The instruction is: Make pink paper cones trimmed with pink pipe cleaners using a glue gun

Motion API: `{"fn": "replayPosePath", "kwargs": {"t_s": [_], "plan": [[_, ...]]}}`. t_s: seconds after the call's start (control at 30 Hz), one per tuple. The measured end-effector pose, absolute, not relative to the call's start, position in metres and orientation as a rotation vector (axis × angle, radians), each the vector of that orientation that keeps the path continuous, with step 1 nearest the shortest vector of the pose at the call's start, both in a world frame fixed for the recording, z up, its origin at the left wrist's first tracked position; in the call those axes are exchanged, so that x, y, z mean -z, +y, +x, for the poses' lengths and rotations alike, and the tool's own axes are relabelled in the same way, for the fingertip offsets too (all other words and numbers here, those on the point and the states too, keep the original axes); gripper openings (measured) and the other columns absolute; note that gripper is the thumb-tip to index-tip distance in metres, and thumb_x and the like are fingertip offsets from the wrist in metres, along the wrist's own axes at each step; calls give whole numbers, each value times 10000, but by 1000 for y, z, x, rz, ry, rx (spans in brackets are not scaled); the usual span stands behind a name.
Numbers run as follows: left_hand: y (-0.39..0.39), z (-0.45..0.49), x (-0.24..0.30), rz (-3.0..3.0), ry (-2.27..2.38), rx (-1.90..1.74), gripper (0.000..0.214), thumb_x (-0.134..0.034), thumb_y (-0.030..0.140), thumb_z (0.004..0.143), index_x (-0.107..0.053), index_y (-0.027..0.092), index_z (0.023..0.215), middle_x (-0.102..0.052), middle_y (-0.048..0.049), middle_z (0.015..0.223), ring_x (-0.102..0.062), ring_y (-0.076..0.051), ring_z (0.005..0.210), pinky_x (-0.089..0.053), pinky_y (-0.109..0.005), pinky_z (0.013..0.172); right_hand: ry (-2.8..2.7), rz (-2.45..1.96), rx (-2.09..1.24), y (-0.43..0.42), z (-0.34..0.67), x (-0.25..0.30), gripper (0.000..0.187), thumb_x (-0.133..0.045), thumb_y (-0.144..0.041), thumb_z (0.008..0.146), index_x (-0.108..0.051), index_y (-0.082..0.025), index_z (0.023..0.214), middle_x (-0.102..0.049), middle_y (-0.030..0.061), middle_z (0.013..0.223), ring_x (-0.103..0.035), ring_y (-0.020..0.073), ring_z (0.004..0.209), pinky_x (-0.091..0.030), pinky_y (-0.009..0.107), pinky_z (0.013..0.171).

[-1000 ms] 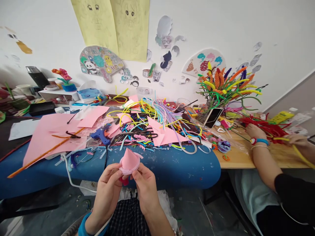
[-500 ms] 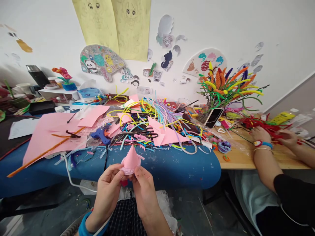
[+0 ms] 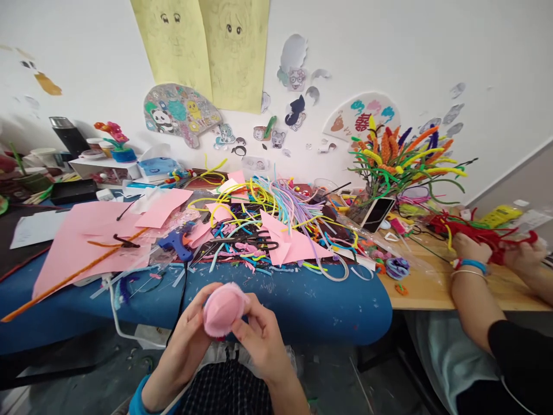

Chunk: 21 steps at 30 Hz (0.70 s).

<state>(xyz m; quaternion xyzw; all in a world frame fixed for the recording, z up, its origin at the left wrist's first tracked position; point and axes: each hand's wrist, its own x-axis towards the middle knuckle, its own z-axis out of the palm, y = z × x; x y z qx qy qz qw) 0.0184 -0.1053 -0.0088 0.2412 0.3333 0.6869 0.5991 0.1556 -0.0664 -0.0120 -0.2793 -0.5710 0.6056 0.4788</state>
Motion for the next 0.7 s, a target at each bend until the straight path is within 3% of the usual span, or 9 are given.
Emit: {"fn": "replayPosePath", "kwargs": {"t_s": [0.17,0.4,0.53,0.7], "plan": [[-95,-4,17,770,775,-1422,494,-633,629,791,-714,172,959,-651,-70,772,-542,-188,681,-424,-272,629,-1801,-596,-1410,-40,171,-2,307,-523,-475,948,-663,-206,909,-639,90,965,-595,242,943,-519,379,867],[-81,-40,12,1029,900,-1359,399,-648,550,822,-745,187,689,-614,-76,804,-553,-222,783,-415,-309,726,-2265,-462,-1333,-7,156,-29,202,-487,-367,990,-629,-228,952,-595,86,1131,-563,225,1083,-480,403,975],[-82,-66,3,1118,891,-1310,340,-652,512,836,-758,203,743,-618,-73,746,-557,-217,732,-417,-314,688,-2409,-397,-1316,9,131,-41,97,-590,-279,946,-665,-232,986,-632,75,1121,-571,219,1097,-492,388,970],[-96,-105,-12,1202,1089,-1432,302,-587,435,900,-758,212,787,-675,-106,782,-615,-259,781,-472,-357,744,-2326,-423,-1314,33,87,-47,253,-518,-141,948,-670,-239,1125,-703,49,1086,-647,188,1045,-526,340,938]]}}
